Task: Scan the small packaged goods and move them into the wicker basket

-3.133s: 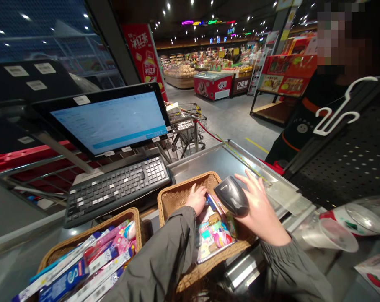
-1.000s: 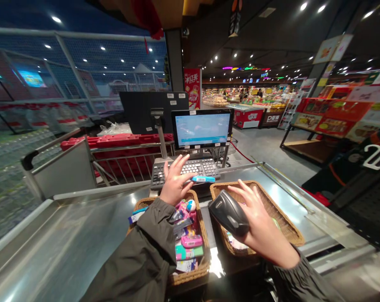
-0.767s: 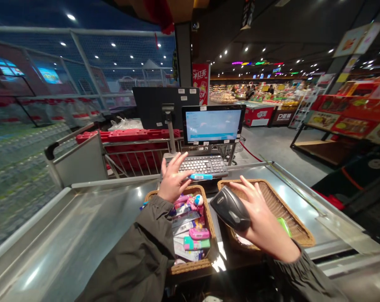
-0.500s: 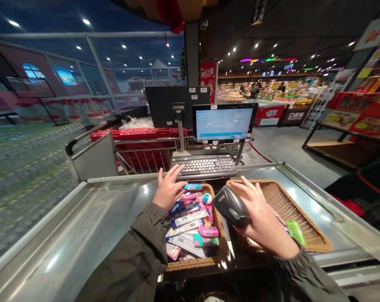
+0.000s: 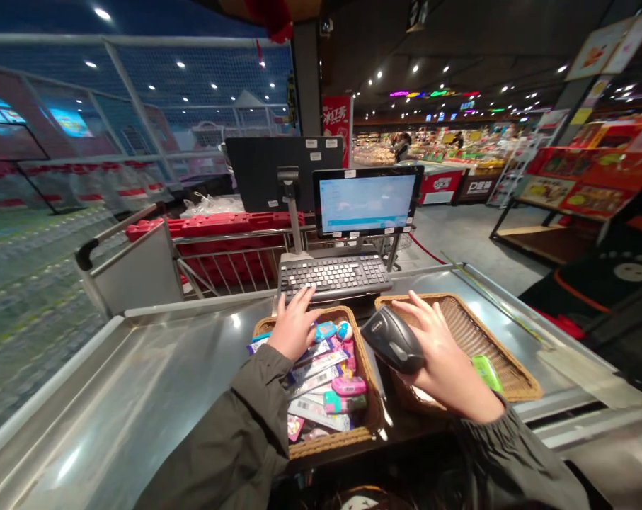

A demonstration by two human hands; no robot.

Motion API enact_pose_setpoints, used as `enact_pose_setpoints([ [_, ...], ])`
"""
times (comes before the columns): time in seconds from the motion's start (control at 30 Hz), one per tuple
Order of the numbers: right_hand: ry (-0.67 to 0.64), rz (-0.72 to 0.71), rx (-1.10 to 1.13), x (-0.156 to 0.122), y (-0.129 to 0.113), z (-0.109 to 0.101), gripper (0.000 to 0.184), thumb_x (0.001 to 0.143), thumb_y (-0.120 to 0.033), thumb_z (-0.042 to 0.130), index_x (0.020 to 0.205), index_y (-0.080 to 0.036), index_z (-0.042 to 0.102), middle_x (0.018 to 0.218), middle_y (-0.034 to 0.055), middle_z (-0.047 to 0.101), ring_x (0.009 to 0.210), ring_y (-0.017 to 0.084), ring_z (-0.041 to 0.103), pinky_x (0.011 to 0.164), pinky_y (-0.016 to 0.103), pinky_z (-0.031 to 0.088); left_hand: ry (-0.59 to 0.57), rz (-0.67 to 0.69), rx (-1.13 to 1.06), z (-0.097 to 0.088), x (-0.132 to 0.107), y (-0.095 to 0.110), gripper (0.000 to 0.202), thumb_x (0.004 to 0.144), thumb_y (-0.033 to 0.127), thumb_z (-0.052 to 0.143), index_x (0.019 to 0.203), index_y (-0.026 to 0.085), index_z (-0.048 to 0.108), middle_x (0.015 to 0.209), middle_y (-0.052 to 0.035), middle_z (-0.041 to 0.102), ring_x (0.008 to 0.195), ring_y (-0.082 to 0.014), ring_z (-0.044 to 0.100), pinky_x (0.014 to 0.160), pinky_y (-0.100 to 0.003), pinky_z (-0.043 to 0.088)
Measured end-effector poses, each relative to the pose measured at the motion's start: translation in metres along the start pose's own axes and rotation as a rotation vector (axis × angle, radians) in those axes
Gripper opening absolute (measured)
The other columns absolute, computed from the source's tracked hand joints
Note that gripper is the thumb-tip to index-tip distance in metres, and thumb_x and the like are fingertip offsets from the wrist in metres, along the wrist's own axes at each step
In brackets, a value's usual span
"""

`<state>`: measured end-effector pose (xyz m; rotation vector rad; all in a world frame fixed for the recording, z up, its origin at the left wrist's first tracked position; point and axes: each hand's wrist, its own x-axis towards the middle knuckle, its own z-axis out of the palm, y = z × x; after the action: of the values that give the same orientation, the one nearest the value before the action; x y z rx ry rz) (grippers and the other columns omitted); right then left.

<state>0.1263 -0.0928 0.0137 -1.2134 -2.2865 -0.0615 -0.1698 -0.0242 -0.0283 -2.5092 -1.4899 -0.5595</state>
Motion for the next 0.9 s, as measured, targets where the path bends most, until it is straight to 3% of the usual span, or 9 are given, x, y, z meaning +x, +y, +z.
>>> enact_pose_setpoints([
  [0.13,0.074,0.12,-0.067,-0.018,0.029,-0.017,0.044,0.078,-0.026,0.06,0.122,-0.019,0.059,0.142,0.0164,0.047,0.144,0.042,0.024,0.109,0.072,0.024,0.025,0.077,-0.095,-0.008,0.037,0.039,0.032,0.088,0.029,0.06,0.119,0.024,0.066,0.153,-0.0149,0.039,0.144,-0.0334,0.031,0.114,-0.067,0.017],
  [0.27,0.153,0.254,-0.148,-0.044,0.061,-0.038,0.044,0.08,-0.032,0.06,0.122,-0.018,0.059,0.14,0.018,0.048,0.143,0.044,0.025,0.108,0.074,0.023,-0.056,0.238,-0.144,0.016,0.075,0.09,0.038,0.084,0.032,0.066,0.121,0.024,0.064,0.154,-0.0161,0.036,0.144,-0.0342,0.029,0.114,-0.067,0.018],
  [0.53,0.209,0.42,-0.239,-0.098,0.114,-0.063,0.042,0.08,-0.028,0.058,0.12,-0.019,0.057,0.142,0.0176,0.047,0.145,0.043,0.022,0.11,0.073,0.02,-0.242,0.449,-0.142,0.111,0.157,0.196,0.045,0.083,0.03,0.066,0.126,0.021,0.059,0.16,-0.0173,0.024,0.149,-0.0318,0.018,0.116,-0.066,0.014],
  [0.7,0.222,0.464,-0.205,-0.121,0.145,-0.071,0.04,0.083,-0.034,0.059,0.121,-0.019,0.057,0.142,0.0179,0.047,0.145,0.041,0.022,0.112,0.072,0.02,-0.369,0.582,-0.17,0.174,0.185,0.242,0.033,0.089,0.018,0.051,0.117,0.023,0.066,0.156,-0.011,0.035,0.148,-0.027,0.023,0.12,-0.06,0.006],
  [0.83,0.194,0.507,-0.167,-0.128,0.165,-0.073,0.042,0.082,-0.034,0.062,0.121,-0.021,0.057,0.143,0.0157,0.046,0.146,0.04,0.021,0.115,0.069,0.018,-0.435,0.493,-0.195,0.217,0.19,0.26,0.033,0.089,0.017,0.048,0.113,0.025,0.07,0.146,-0.0072,0.05,0.144,-0.0231,0.031,0.124,-0.049,0.002],
  [0.9,0.167,0.517,-0.151,-0.129,0.174,-0.072,0.043,0.082,-0.033,0.063,0.122,-0.021,0.057,0.144,0.0153,0.046,0.147,0.039,0.02,0.115,0.069,0.018,-0.46,0.383,-0.175,0.233,0.19,0.264,0.032,0.088,0.022,0.049,0.111,0.022,0.072,0.145,-0.0102,0.051,0.144,-0.0265,0.031,0.123,-0.052,0.003],
])
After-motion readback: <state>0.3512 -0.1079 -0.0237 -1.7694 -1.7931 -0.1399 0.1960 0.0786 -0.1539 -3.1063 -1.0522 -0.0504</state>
